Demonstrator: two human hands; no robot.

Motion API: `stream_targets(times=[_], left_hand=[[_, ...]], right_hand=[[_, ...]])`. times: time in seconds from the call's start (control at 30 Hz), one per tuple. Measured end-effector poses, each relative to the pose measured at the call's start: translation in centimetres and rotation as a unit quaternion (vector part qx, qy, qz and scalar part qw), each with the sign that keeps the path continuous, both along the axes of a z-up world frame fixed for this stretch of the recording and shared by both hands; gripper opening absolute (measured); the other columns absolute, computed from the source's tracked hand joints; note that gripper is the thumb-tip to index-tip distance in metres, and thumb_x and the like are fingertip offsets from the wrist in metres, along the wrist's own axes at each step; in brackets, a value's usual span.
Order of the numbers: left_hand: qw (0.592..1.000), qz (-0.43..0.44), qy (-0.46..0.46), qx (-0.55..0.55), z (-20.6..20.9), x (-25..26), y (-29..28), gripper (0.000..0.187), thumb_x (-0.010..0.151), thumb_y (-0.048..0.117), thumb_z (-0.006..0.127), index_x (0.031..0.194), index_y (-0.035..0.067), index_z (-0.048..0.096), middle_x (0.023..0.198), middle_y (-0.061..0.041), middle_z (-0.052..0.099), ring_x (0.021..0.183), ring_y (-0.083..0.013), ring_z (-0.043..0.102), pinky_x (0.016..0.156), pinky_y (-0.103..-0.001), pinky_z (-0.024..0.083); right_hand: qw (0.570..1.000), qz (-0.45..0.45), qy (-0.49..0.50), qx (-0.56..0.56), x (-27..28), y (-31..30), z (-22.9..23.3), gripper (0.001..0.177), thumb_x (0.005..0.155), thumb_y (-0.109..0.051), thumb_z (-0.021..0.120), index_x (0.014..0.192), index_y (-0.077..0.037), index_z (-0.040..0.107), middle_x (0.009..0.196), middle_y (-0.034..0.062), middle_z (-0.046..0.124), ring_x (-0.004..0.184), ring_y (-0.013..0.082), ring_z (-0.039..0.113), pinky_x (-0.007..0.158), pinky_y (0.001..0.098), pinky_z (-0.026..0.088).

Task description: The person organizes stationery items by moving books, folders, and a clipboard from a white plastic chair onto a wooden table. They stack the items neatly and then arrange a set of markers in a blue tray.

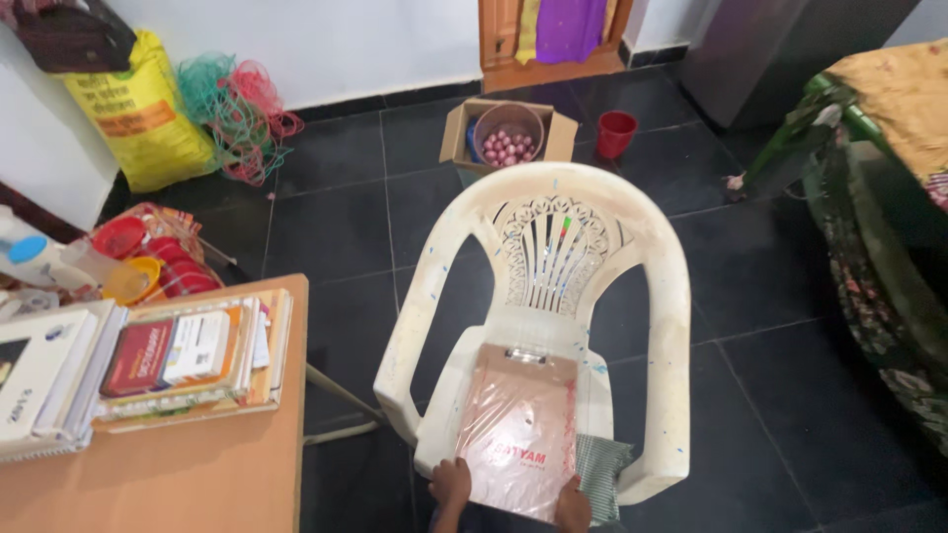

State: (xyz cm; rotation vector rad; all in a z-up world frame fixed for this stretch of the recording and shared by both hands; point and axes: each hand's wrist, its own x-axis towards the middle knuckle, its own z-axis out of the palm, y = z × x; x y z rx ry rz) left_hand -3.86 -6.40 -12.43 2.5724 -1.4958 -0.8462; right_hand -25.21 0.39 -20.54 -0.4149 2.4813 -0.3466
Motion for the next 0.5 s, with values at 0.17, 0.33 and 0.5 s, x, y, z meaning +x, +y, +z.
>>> stream_targets(times=[0.17, 0.33, 0.5], left_hand=[[0.988, 0.130, -0.011, -0.087, 7.1, -0.4, 1.0, 0.057, 0.094, 0.050, 0.045, 0.089, 0.003, 0.077, 0.096, -0.023, 0.075, 0.092, -0.0442, 0.074, 0.085, -0.054, 0.058], [0.977, 0.206, -0.006, -0.049, 12.2, 0.7, 2.5, 0.057, 0.096, 0.051, 0.044, 0.092, 0.004, 0.077, 0.096, -0.020, 0.075, 0.091, -0.0430, 0.073, 0.082, -0.054, 0.057], [0.971, 0.235, 0.011, -0.035, 16.0, 1.9, 4.5, 0.057, 0.100, 0.051, 0.043, 0.094, 0.006, 0.077, 0.097, -0.018, 0.075, 0.091, -0.0417, 0.072, 0.080, -0.053, 0.057]], right_hand=[[1.000, -0.010, 0.006, -0.010, -0.3, 0.2, 5.1, 0.067, 0.092, -0.057, 0.046, 0.120, 0.002, 0.065, 0.123, 0.0323, 0.058, 0.119, 0.0520, 0.054, 0.101, 0.0612, 0.044], [1.000, -0.011, 0.008, -0.018, 0.1, -0.1, 10.5, 0.071, 0.097, -0.059, 0.039, 0.114, 0.001, 0.071, 0.117, 0.0316, 0.063, 0.114, 0.0518, 0.059, 0.099, 0.0603, 0.047], [0.999, -0.003, 0.018, -0.031, 1.2, 0.4, 14.2, 0.078, 0.102, -0.062, 0.031, 0.108, 0.001, 0.076, 0.111, 0.0308, 0.069, 0.109, 0.0516, 0.064, 0.096, 0.0593, 0.050]])
